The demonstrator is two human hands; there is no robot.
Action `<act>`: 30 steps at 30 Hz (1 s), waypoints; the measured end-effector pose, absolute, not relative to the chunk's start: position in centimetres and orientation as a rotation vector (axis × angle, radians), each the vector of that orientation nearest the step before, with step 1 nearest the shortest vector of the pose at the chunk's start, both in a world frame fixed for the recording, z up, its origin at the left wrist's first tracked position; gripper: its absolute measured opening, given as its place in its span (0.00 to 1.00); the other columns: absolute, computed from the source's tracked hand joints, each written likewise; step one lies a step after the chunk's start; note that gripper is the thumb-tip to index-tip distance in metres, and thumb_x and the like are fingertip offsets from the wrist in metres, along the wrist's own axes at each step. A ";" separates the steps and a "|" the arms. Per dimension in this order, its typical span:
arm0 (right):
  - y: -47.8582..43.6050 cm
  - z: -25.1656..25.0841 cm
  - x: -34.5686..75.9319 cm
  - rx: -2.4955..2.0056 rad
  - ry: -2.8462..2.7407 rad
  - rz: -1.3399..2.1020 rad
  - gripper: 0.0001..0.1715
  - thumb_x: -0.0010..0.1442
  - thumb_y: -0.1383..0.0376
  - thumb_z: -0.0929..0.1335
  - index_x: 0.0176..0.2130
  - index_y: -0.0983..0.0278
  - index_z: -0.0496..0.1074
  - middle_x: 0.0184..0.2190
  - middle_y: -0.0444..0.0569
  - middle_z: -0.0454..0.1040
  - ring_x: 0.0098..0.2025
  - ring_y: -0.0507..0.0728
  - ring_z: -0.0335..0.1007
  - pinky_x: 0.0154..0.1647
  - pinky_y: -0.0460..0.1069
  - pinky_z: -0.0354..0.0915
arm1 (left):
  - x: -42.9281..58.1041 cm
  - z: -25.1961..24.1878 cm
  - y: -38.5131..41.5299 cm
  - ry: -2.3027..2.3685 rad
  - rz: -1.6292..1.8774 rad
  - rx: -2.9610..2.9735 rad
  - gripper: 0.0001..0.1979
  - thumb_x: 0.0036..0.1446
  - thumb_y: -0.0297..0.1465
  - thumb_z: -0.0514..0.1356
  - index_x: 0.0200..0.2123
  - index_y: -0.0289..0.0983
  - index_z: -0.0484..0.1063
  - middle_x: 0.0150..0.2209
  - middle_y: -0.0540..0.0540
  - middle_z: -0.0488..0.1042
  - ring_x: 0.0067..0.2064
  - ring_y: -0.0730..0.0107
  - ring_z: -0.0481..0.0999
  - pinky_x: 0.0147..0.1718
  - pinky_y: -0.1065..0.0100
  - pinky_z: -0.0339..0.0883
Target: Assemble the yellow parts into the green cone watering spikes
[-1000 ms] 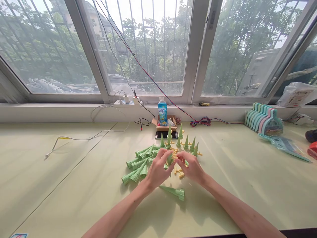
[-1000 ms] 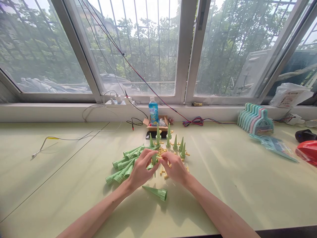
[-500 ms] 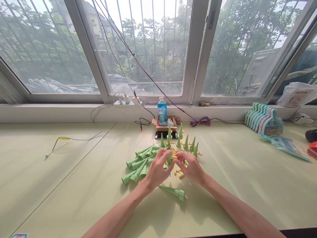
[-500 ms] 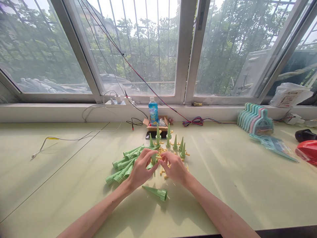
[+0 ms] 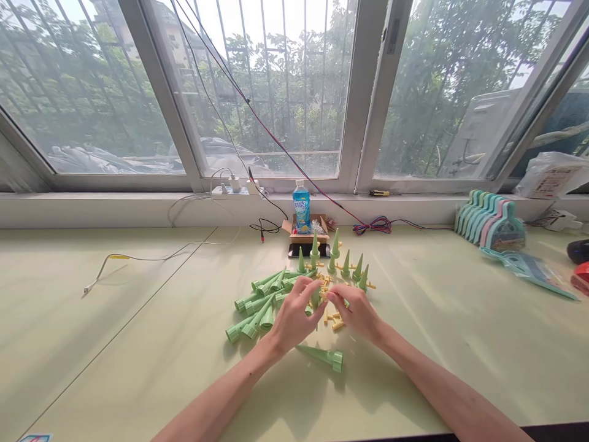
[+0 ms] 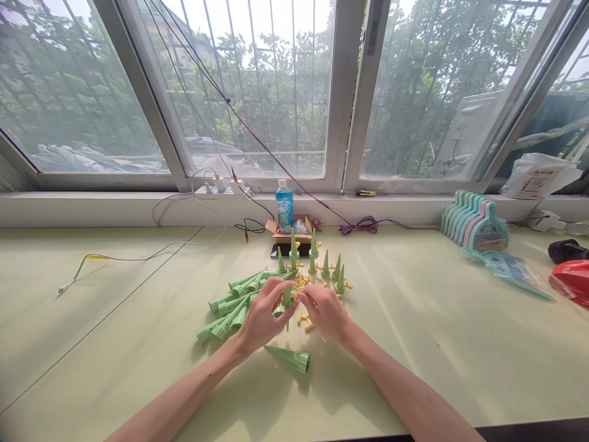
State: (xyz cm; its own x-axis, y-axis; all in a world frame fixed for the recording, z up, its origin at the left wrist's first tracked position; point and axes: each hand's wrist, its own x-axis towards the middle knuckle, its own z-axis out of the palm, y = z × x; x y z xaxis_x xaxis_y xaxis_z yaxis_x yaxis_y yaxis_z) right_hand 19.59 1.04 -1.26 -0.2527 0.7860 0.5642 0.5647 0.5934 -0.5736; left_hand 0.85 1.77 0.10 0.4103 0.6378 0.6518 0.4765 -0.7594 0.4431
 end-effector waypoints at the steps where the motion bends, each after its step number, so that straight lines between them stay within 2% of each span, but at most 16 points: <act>1: 1.0 -1.2 19.6 -1.078 -1.945 0.325 0.22 0.71 0.58 0.58 0.30 0.63 0.68 0.23 0.43 0.67 0.24 0.51 0.59 0.26 0.46 0.58 | 0.8 0.1 1.8 0.994 1.272 2.474 0.16 0.62 0.30 0.59 0.53 0.40 0.65 0.44 0.44 0.68 0.32 0.73 0.72 0.29 0.70 0.71; 6: 0.8 -1.2 19.4 -1.037 -1.897 0.365 0.10 0.68 0.61 0.62 0.40 0.63 0.70 0.30 0.46 0.73 0.29 0.53 0.66 0.29 0.46 0.63 | 0.9 0.3 1.8 1.020 1.311 2.441 0.15 0.62 0.30 0.59 0.52 0.41 0.66 0.43 0.45 0.68 0.34 0.72 0.73 0.30 0.70 0.71; 8: 0.8 -1.2 19.4 -1.025 -1.895 0.360 0.09 0.68 0.62 0.63 0.42 0.63 0.70 0.31 0.46 0.74 0.29 0.53 0.67 0.30 0.47 0.64 | 0.9 0.3 1.8 1.017 1.317 2.439 0.15 0.62 0.30 0.59 0.52 0.40 0.66 0.43 0.45 0.68 0.34 0.72 0.73 0.30 0.70 0.71; 17: 1.0 -1.3 19.6 -1.021 -1.923 0.330 0.16 0.70 0.60 0.60 0.33 0.63 0.68 0.26 0.45 0.69 0.26 0.51 0.60 0.26 0.45 0.59 | 0.8 0.2 1.8 0.970 1.324 2.504 0.15 0.63 0.29 0.59 0.53 0.39 0.65 0.43 0.45 0.68 0.32 0.74 0.72 0.29 0.71 0.71; 23: 1.1 -1.4 19.7 -1.034 -1.960 0.299 0.21 0.71 0.61 0.58 0.27 0.63 0.63 0.22 0.41 0.61 0.24 0.50 0.54 0.25 0.45 0.53 | 0.9 0.0 1.8 0.950 1.320 2.540 0.16 0.62 0.28 0.59 0.53 0.40 0.65 0.44 0.45 0.68 0.29 0.76 0.69 0.28 0.72 0.69; 30: 1.2 -1.8 19.7 -1.028 -1.972 0.296 0.23 0.71 0.61 0.56 0.24 0.63 0.57 0.20 0.39 0.55 0.22 0.49 0.48 0.24 0.46 0.49 | 1.0 -0.2 1.8 0.939 1.329 2.569 0.16 0.63 0.27 0.58 0.53 0.40 0.64 0.44 0.45 0.68 0.27 0.77 0.67 0.27 0.72 0.69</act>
State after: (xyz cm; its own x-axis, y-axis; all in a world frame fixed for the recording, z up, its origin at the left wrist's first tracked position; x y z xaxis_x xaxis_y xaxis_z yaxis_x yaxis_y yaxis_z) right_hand 19.73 1.16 -1.80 -0.2819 0.7570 0.5895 0.5505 0.6309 -0.5468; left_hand 0.95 1.77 -0.21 0.4286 0.5643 0.7056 0.4767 -0.8046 0.3540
